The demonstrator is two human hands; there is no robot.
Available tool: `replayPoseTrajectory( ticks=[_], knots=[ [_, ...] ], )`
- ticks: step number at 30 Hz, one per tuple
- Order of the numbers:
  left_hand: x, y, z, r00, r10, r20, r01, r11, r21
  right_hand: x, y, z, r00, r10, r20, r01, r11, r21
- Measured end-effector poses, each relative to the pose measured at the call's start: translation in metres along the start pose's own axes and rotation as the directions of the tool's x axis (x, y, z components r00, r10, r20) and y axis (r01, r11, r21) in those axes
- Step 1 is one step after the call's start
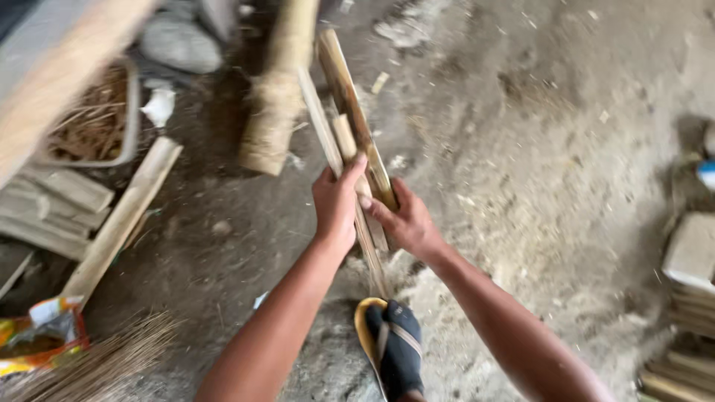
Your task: The person measures and cuts thin wooden sticks using a hand saw and tape measure, then stacks the cut pieces. They also handle a machete and organize the cut sticks into a pile.
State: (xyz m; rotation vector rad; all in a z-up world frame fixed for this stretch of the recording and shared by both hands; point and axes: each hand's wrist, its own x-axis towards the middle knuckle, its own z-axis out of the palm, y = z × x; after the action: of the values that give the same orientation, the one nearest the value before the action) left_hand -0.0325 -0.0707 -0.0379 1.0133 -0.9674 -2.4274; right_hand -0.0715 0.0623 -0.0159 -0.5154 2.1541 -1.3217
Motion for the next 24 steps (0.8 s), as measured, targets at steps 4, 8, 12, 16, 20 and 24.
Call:
replayPoseTrajectory(
  ticks=[4, 8, 12, 16, 20, 24],
  knots=[
    [0.002, 0.007, 0.078, 0.99, -0.121, 0.075, 0.114, 0.989, 0.092, 0.002, -0.018, -0.056, 0.988, 0.048, -0.145, -0.015, 0.975, 0.222],
    [0.005, 0.044, 0.186, 0.97, -0.179, 0.167, 0.143, 0.969, 0.203, 0.005, -0.076, -0.13, 0.955, 0.091, -0.284, -0.009, 0.961, 0.277],
    [-0.018, 0.073, 0.313, 0.948, -0.225, 0.227, 0.153, 0.943, 0.296, -0.003, -0.15, -0.233, 0.894, 0.254, -0.371, -0.11, 0.924, 0.366],
    [-0.048, 0.117, 0.435, 0.902, -0.392, 0.179, 0.311, 0.879, 0.361, -0.017, -0.235, -0.335, 0.859, 0.419, -0.296, -0.192, 0.798, 0.572],
    [-0.079, 0.175, 0.534, 0.86, -0.488, 0.149, 0.362, 0.788, 0.498, -0.026, -0.321, -0.417, 0.866, 0.279, -0.415, -0.115, 0.918, 0.378],
    [-0.073, 0.229, 0.608, 0.771, -0.593, 0.233, 0.417, 0.746, 0.519, -0.01, -0.382, -0.468, 0.82, 0.427, -0.382, -0.209, 0.844, 0.494]
  ],
)
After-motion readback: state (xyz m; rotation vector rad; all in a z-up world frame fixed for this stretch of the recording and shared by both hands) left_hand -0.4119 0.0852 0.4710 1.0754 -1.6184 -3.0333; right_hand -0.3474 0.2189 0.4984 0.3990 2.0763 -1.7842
